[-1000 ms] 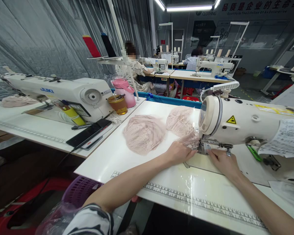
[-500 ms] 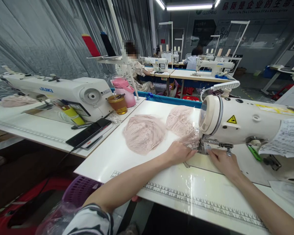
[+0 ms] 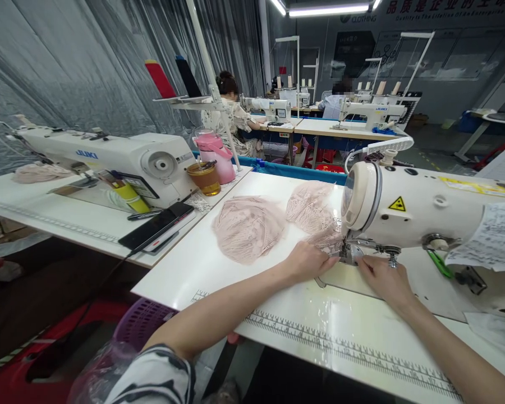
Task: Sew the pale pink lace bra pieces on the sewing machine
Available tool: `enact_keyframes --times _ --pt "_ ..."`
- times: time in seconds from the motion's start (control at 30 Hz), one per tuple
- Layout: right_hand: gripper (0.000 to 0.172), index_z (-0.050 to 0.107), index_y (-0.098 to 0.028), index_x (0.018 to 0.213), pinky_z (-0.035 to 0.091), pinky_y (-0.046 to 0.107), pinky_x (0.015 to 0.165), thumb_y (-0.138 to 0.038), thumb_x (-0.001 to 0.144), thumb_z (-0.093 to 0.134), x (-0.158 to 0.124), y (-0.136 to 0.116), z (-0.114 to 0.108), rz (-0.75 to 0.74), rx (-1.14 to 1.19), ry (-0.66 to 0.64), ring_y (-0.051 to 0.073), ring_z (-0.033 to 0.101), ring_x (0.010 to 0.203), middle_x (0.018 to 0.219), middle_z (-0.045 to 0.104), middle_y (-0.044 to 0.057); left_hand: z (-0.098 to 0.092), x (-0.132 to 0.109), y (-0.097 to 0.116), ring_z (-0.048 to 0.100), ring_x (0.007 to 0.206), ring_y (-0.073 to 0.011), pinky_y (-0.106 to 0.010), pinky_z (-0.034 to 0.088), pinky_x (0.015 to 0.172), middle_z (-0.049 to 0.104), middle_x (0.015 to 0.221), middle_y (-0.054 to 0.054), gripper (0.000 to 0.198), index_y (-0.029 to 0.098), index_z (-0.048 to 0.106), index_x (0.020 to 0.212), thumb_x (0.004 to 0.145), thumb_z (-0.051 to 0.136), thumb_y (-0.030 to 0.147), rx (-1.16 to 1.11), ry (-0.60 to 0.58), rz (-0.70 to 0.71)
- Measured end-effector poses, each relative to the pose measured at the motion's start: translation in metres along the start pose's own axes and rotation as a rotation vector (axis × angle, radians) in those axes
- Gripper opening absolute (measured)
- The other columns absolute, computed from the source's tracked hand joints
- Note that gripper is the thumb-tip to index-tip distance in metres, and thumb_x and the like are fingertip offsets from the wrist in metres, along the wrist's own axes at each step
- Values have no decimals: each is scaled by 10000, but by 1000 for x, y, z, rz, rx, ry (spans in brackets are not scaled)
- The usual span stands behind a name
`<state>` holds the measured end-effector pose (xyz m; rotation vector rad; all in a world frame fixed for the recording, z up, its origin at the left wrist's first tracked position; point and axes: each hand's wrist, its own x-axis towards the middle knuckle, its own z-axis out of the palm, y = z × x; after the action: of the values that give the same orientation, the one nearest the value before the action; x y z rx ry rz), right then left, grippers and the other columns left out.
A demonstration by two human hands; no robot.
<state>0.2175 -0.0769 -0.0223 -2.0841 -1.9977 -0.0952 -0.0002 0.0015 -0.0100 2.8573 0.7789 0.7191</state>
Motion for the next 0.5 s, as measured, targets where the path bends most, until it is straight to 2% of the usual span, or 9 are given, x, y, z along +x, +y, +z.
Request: enact_keyframes --times 0.07,0.17,0.3,0.5 --pt "497 696 -230 813 327 258 525 -470 945 281 0 0 0 4 -24 6 184 614 619 672 680 37 0 1 1 661 1020 -226 -249 516 552 640 544 -51 599 199 556 459 981 354 414 8 -7 -9" --pt "490 701 -231 811 327 264 532 -456 946 287 0 0 0 1 -48 -6 190 629 641 685 684 37 2 2 2 692 814 -218 -267 493 514 597 479 -40 607 201 564 464 980 345 433 28 -16 -24" --pt "472 708 -247 831 322 271 531 -450 945 298 0 -1 -3 3 -71 -39 202 633 637 695 688 35 3 1 3 637 579 -180 -276 445 477 599 484 -30 598 195 583 485 973 346 448 52 -36 -28" --pt "420 714 -259 848 330 300 534 -444 922 345 -1 0 -7 25 -96 -63 249 628 609 675 681 68 3 -2 7 569 492 -141 -249 377 465 602 505 -27 562 189 606 538 952 374 491 111 -2 -98"
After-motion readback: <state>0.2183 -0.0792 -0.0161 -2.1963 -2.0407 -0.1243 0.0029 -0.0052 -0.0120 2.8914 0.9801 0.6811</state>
